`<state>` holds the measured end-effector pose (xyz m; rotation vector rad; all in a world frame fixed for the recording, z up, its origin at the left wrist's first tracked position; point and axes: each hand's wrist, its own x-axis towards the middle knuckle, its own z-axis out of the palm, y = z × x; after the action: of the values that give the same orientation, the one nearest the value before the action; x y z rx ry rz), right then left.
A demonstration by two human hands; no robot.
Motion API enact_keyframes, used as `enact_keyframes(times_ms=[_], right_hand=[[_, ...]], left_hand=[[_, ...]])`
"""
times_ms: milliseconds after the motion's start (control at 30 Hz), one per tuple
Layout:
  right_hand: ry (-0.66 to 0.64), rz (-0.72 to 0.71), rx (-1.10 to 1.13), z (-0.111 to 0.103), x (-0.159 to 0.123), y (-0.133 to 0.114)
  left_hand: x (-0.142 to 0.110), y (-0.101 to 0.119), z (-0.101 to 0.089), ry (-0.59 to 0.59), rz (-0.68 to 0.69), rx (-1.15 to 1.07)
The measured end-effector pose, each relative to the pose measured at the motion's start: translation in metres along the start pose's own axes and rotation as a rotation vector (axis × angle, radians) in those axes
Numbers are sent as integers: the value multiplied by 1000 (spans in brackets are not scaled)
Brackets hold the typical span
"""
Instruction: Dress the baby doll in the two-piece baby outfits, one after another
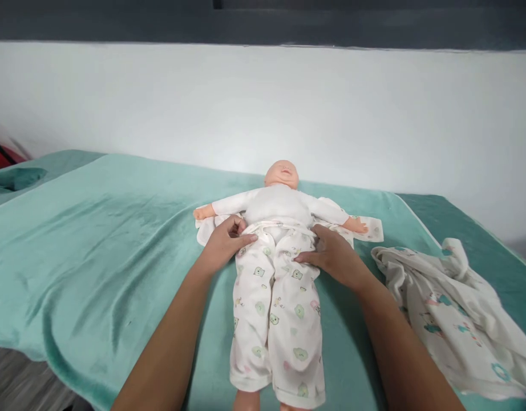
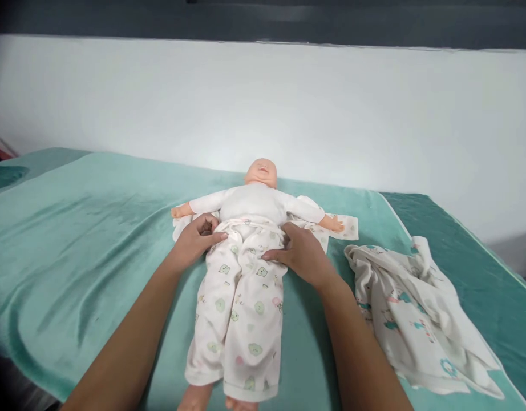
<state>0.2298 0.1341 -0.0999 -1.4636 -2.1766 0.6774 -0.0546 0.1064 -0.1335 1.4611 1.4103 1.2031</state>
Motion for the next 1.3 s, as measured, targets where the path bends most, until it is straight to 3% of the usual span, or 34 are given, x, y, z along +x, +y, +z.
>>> enact_keyframes(times_ms=[133, 267, 333, 500, 600, 700, 833, 1033, 1300], right_hand=[[142, -42, -139, 8, 0, -4], [163, -21, -105, 10, 0, -4], [183, -44, -94, 12, -1, -5], [277, -123, -109, 17, -2, -8], [340, -124, -124, 21, -3, -13], [417, -92, -132, 27, -3, -19], [504, -28, -109, 35, 0, -23], [320, 59, 205, 30, 9, -11], [-172, 10, 266, -1, -2, 1]], left_hand=[[1, 4, 3, 14, 56, 22], [4, 5, 1, -75, 73, 23], [5, 4, 1, -65, 86, 50], [4, 7, 8, 62, 238, 169], [4, 8, 15, 222, 297, 231], [6, 6, 22, 371, 291, 258], [14, 3, 26, 405, 240, 298], [18, 5, 21, 199, 222, 190], [6, 12, 1, -125, 77, -13]])
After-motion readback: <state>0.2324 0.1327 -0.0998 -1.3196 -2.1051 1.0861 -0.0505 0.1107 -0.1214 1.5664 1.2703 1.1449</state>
